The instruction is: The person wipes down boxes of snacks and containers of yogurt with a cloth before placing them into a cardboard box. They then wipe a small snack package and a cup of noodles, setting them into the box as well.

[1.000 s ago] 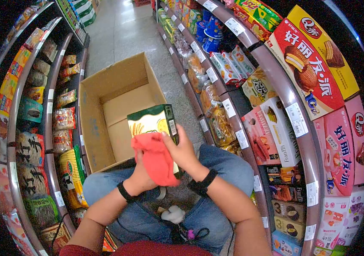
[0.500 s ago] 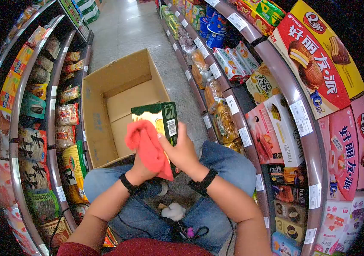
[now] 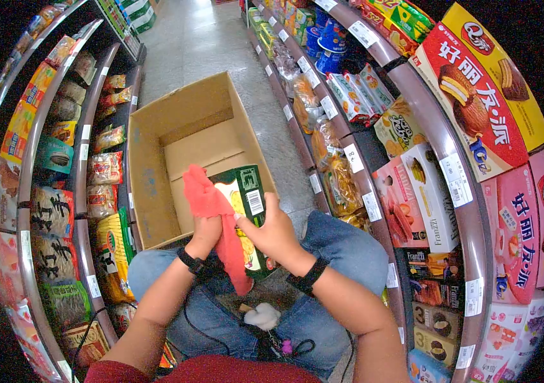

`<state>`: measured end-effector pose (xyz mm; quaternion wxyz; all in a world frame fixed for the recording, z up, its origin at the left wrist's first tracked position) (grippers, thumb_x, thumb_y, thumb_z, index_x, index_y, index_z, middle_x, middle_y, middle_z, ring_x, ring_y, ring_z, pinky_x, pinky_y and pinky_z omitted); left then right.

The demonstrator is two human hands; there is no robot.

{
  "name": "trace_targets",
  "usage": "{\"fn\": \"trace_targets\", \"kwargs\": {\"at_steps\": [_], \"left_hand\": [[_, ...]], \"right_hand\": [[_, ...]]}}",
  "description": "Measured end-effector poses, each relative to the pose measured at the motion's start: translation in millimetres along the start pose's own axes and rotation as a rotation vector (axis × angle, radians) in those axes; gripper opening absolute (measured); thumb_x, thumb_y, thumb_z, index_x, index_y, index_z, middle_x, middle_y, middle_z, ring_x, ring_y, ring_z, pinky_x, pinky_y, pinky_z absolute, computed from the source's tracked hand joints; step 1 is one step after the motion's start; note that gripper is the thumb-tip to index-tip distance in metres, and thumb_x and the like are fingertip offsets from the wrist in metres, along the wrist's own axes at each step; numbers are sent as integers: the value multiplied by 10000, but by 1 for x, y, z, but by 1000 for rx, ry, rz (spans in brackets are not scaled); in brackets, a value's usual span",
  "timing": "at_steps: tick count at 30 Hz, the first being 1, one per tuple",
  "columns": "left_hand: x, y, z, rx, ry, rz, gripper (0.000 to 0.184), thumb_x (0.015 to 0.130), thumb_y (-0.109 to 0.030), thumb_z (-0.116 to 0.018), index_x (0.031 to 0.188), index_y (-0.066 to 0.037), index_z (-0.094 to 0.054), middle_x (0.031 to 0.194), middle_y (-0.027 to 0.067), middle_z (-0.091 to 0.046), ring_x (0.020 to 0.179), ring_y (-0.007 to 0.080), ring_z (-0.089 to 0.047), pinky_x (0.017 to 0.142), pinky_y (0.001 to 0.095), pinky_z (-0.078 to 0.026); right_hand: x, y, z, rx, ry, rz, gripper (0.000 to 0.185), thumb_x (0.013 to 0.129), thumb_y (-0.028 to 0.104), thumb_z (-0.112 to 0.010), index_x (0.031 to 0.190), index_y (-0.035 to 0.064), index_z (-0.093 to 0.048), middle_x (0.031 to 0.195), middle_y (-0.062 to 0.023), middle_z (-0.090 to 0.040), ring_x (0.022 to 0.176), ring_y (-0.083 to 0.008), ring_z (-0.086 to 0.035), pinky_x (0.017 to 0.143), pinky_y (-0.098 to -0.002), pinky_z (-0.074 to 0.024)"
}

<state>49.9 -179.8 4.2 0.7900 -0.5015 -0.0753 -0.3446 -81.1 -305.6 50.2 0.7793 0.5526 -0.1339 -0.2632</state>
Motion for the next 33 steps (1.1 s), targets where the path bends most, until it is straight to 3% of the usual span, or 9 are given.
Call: {"fn": "trace_targets", "kwargs": {"at_steps": [4,6,8,12,17,22,26,30,33], "left_hand": [[-4,23,-13,-639,122,359,450,1021,-218,-515,1390,18,-409,1305,195,-538,1186,281,-541,1006,397,-449],[-9,26,-25,-1074,226,599,474,1010,-220,-547,1398,11,-402,1329,188,-525,1204,246,-530,1025,387,-441],[-4,-4,-35,-1692,241,875,453,1012,-273,-546,1352,7,-439,1342,166,-535,1226,216,-523,1048,384,-445],[16,-13,-20,-481,510,221,418,974,-265,-596,1267,22,-516,1336,143,-569,1242,225,-532,1048,390,-452],[32,-83,1,-820,456,303,636,789,-281,-763,1322,-13,-544,1261,151,-644,1126,243,-592,947,396,-461],[8,-67,-16,119,801,-151,696,838,-260,-727,1404,7,-423,1356,154,-563,1186,225,-565,1033,376,-435],[-22,-20,-33,-1022,535,674,838,743,-276,-804,1407,20,-385,1339,141,-560,1216,226,-547,1068,334,-423],[-7,-23,-32,-750,551,544,979,594,-276,-896,1384,23,-402,1320,137,-567,1206,233,-548,1058,324,-431],[4,-41,-23,-639,539,312,785,692,-215,-832,1338,34,-463,1272,139,-603,1142,210,-573,1021,321,-446]], "right_hand": [[13,-22,13,114,-120,21,539,880,329,-722,1226,8,-461,991,-188,-700,938,-288,-703,820,-408,-533],[23,-46,27,236,-199,14,487,951,271,-645,1277,-33,-446,1220,-147,-614,1096,-180,-600,936,-349,-490],[23,-7,42,699,-146,-74,427,999,261,-565,1289,-32,-455,1236,-136,-598,1105,-168,-595,942,-321,-486],[33,-2,57,976,-166,-77,417,1025,287,-510,1295,-27,-466,1203,-112,-603,1066,-166,-605,931,-301,-486],[29,-12,70,825,-276,-71,433,1018,283,-542,1299,-34,-453,1196,-122,-599,1064,-157,-602,927,-297,-487],[28,-11,65,857,-228,-76,422,1014,274,-557,1305,-14,-456,1177,-112,-603,1040,-141,-606,905,-283,-494],[28,-11,59,769,-202,-27,418,1014,252,-556,1337,10,-449,1189,-96,-605,1033,-123,-600,898,-274,-493],[27,-12,55,778,-187,-39,467,1021,254,-548,1396,8,-418,1230,-85,-597,1061,-118,-589,913,-274,-487],[27,-7,54,778,-181,-40,497,1026,270,-543,1421,4,-401,1248,-90,-592,1081,-121,-583,926,-277,-482]]}}
Point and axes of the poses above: each hand's wrist, its own x-axis towards the middle knuckle, its own z-axis out of the back of the hand, y = z × x, the point moved 8 cm from there along x, towards the middle knuckle
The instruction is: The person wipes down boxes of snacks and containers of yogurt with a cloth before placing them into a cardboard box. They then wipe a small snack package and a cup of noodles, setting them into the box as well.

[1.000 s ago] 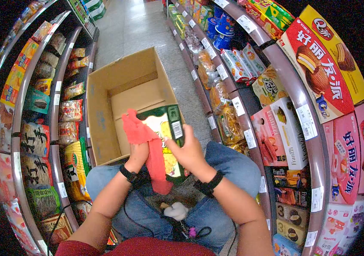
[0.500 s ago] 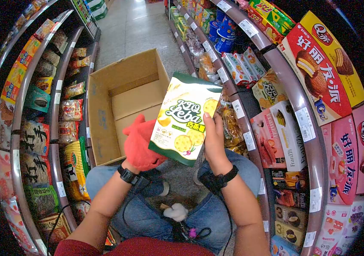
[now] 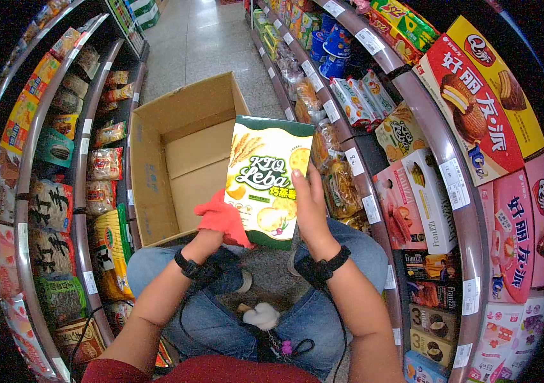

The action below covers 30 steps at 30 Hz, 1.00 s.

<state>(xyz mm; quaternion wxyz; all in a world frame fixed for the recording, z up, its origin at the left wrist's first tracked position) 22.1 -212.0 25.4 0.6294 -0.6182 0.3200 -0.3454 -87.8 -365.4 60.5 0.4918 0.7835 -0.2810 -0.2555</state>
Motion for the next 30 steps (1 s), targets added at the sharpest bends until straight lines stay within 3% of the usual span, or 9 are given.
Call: {"fn": "trace_targets", "kwargs": {"at_steps": [3,5,6,8,14,17,22,28,30], "left_hand": [[-3,-5,1,133,-1,-59,633,800,-175,-762,1326,42,-485,1265,142,-611,1131,197,-581,1009,322,-451],[-4,5,5,87,-35,4,802,667,-194,-825,1339,43,-457,1281,144,-598,1151,211,-571,1027,322,-443],[-5,15,8,0,-61,54,991,514,-216,-902,1348,43,-433,1289,144,-589,1162,225,-564,1043,322,-436],[-5,38,12,-105,-93,135,1142,408,-236,-966,1363,41,-404,1301,145,-579,1168,239,-559,1055,323,-432],[0,38,7,99,4,83,725,797,-193,-746,1398,24,-403,1328,148,-572,1167,235,-572,1037,327,-454],[-1,14,-1,223,68,-29,703,822,-205,-733,1402,18,-403,1338,150,-568,1183,235,-570,1042,342,-457],[-10,6,-2,87,80,-34,668,865,-226,-712,1410,8,-405,1356,154,-563,1210,236,-568,1050,367,-462],[-17,28,-1,-459,48,146,626,916,-250,-687,1418,-3,-407,1377,159,-556,1242,237,-564,1061,396,-468],[-15,36,-6,-736,59,248,628,966,-361,-591,1444,-9,-384,1425,166,-519,1281,247,-541,1069,420,-466]], "right_hand": [[0,2,-4,6,7,5,518,1031,281,-538,1438,0,-387,1265,-95,-586,1093,-124,-580,938,-280,-478],[0,1,-4,7,12,6,524,1033,284,-534,1444,-2,-381,1275,-98,-581,1099,-125,-578,943,-281,-476],[0,0,-4,9,11,4,524,1034,284,-533,1444,-2,-380,1276,-99,-580,1100,-125,-578,943,-282,-476],[0,-1,-4,14,9,1,522,1035,284,-530,1444,-3,-379,1279,-100,-578,1103,-126,-576,944,-284,-477],[0,-2,-3,26,13,-8,528,1037,279,-525,1449,-11,-366,1297,-103,-567,1119,-128,-571,952,-287,-475],[0,-5,-2,28,11,-30,525,1038,273,-522,1451,-9,-364,1304,-106,-563,1130,-133,-569,959,-288,-473],[-1,-9,-1,46,-18,-43,512,1040,267,-516,1447,-7,-367,1306,-106,-564,1129,-137,-575,962,-288,-471],[2,-24,2,171,53,-150,507,1049,341,-471,1426,9,-404,1314,-122,-571,1140,-177,-596,959,-319,-496],[0,-23,-5,259,103,-187,523,1053,385,-439,1423,16,-412,1328,-133,-570,1163,-202,-598,970,-341,-503]]}}
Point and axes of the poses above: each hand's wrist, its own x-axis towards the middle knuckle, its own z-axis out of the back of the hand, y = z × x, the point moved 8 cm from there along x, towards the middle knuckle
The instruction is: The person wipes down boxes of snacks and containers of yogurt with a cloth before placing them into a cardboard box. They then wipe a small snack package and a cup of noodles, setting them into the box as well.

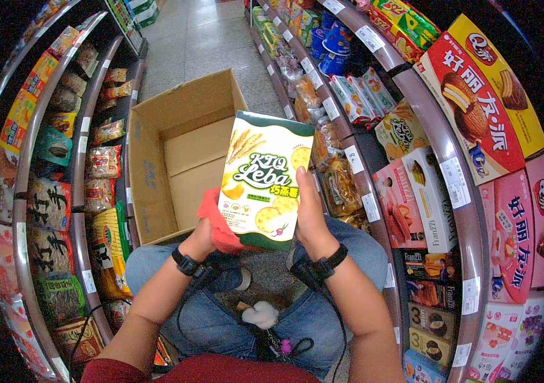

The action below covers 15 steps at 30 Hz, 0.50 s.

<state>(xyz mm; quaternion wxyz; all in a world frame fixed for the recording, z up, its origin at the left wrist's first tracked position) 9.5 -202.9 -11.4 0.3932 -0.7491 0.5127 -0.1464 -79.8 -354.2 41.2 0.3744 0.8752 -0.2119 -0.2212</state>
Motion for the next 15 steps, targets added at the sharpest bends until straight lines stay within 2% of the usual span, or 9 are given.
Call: {"fn": "trace_targets", "kwargs": {"at_steps": [1,4,7,10,15], "left_hand": [[1,4,-1,-140,5,50,639,991,-416,-543,1457,-12,-373,1448,169,-501,1301,252,-530,1073,431,-465],[-7,-4,-12,-209,86,79,718,1006,-544,-394,1490,-17,-335,1490,179,-454,1315,287,-518,1103,446,-434],[-10,-8,-16,-445,139,74,685,1023,-529,-325,1465,-10,-382,1471,183,-475,1328,296,-503,1114,451,-412],[-9,-23,-36,-503,235,136,679,1028,-522,-288,1450,-4,-412,1465,187,-483,1318,317,-508,1119,476,-394],[-10,5,-28,-589,184,355,685,1012,-525,-355,1453,-6,-425,1476,158,-485,1314,308,-504,1136,476,-356]], "right_hand": [[-3,5,-10,28,27,4,536,1053,407,-422,1424,19,-413,1337,-138,-568,1176,-215,-597,979,-353,-504],[-6,13,-23,75,72,63,571,1054,450,-387,1428,19,-408,1364,-143,-557,1209,-239,-589,1013,-379,-492],[-4,17,-17,91,47,125,590,1051,472,-380,1437,26,-400,1373,-135,-553,1211,-253,-588,1027,-397,-483],[-5,28,-16,111,29,225,599,1046,496,-379,1438,43,-406,1369,-132,-555,1206,-254,-587,1024,-400,-485],[-9,40,-14,164,16,279,695,1012,603,-365,1456,69,-399,1401,-114,-536,1250,-277,-555,1069,-433,-444]]}}
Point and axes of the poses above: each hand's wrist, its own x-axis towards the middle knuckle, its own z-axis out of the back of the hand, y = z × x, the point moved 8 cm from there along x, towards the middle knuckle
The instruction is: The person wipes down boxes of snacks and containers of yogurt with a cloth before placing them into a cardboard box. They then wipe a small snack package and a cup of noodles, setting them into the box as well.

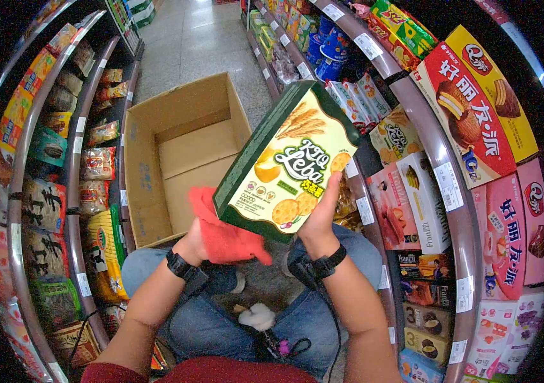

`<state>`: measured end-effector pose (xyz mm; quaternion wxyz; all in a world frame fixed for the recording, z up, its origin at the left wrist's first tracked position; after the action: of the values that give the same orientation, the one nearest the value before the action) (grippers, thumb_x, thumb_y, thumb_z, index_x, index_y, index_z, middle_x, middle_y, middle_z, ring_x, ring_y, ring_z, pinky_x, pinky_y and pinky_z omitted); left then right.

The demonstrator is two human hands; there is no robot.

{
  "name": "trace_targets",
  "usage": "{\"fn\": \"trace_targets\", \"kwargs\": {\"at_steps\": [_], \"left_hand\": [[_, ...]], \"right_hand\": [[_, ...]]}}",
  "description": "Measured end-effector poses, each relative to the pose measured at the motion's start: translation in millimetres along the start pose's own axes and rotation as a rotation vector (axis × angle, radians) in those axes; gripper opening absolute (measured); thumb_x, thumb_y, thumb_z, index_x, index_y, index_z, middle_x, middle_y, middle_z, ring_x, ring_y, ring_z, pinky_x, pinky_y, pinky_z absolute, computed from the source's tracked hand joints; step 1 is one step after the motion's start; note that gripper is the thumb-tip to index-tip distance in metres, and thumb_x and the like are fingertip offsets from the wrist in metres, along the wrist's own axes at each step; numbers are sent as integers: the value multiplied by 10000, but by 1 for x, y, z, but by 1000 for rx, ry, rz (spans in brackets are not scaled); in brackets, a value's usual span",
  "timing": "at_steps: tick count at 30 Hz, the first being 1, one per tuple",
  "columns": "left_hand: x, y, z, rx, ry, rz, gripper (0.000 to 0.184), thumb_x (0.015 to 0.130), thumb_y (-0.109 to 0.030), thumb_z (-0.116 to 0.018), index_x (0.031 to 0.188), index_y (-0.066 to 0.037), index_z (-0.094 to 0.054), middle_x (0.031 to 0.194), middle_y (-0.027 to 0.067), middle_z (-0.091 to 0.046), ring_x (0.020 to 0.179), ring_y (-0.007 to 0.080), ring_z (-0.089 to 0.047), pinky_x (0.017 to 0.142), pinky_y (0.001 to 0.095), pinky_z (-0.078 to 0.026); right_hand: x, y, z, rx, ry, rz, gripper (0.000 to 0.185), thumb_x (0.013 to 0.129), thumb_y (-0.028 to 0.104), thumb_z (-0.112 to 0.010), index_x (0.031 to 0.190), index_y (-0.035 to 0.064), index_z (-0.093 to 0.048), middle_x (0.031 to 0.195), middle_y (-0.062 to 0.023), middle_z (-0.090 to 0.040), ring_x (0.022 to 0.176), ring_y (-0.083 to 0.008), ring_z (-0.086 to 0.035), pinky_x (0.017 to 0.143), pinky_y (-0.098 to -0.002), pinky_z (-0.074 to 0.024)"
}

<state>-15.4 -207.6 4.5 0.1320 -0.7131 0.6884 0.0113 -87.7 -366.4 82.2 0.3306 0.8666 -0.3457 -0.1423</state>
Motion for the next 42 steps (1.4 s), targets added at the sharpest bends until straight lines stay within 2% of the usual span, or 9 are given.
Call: {"fn": "trace_targets", "kwargs": {"at_steps": [7,22,24,25,32,34,36,37,42], "left_hand": [[-1,28,-9,-266,212,134,474,1048,-285,-448,1436,-12,-450,1437,149,-526,1252,258,-567,1080,399,-454],[-23,62,25,17,-162,159,589,1022,-452,-462,1435,-31,-464,1389,156,-567,1166,274,-626,1004,421,-510],[-15,41,-8,-72,17,109,589,1019,-452,-478,1428,-29,-464,1378,157,-575,1147,272,-637,996,415,-520],[-10,28,-30,-124,126,88,580,1017,-441,-494,1422,-27,-464,1371,157,-580,1134,270,-645,992,407,-526],[-24,-71,27,493,-393,-548,375,1013,-163,-525,1340,17,-489,1282,121,-606,1115,216,-638,957,368,-536],[-30,-80,26,666,-475,-585,362,999,-150,-556,1309,30,-504,1252,110,-613,1089,197,-632,928,344,-528],[-31,-85,31,960,-563,-557,368,994,-149,-568,1307,34,-507,1251,110,-611,1105,183,-616,935,332,-515],[-30,-86,29,1121,-545,-641,389,984,-180,-587,1310,23,-524,1266,127,-615,1137,216,-618,954,358,-526],[-1,-82,51,308,-288,-546,481,1032,-418,-438,1305,-34,-535,1314,103,-597,1193,265,-586,1028,415,-478]], "right_hand": [[-17,-43,-9,-3,122,-239,732,1002,633,-342,1468,71,-387,1405,-111,-535,1246,-278,-558,1065,-443,-452],[-37,-58,-6,64,189,-378,752,983,666,-355,1458,86,-411,1373,-89,-553,1220,-253,-558,1045,-425,-455],[-20,-76,30,107,347,-377,575,1052,520,-339,1405,86,-471,1387,-97,-551,1246,-225,-546,1090,-384,-411],[-14,-76,37,-157,96,-346,487,1067,435,-372,1362,75,-512,1353,-110,-577,1206,-230,-571,1058,-371,-438],[4,12,-8,50,147,-416,964,913,786,-290,1530,45,-312,1471,-156,-487,1369,-317,-446,1109,-468,-378],[3,29,-23,-24,310,-348,810,976,629,-429,1518,36,-324,1409,-153,-539,1303,-275,-511,1071,-427,-414],[22,38,19,-780,225,-238,651,983,381,-592,1476,13,-380,1313,-125,-596,1187,-211,-581,1007,-360,-457],[21,42,10,-826,169,-254,563,937,198,-673,1414,-8,-456,1214,-82,-638,1077,-151,-613,942,-295,-480],[32,79,-20,-1013,154,-148,500,932,223,-677,1332,-46,-543,1177,-82,-653,1016,-121,-610,898,-270,-483]]}}
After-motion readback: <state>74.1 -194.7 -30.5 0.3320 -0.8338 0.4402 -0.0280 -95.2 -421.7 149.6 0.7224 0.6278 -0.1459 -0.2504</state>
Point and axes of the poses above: each hand's wrist, its own x-axis towards the middle knuckle, its own z-axis out of the back of the hand, y = z × x, the point moved 8 cm from there along x, towards the middle knuckle
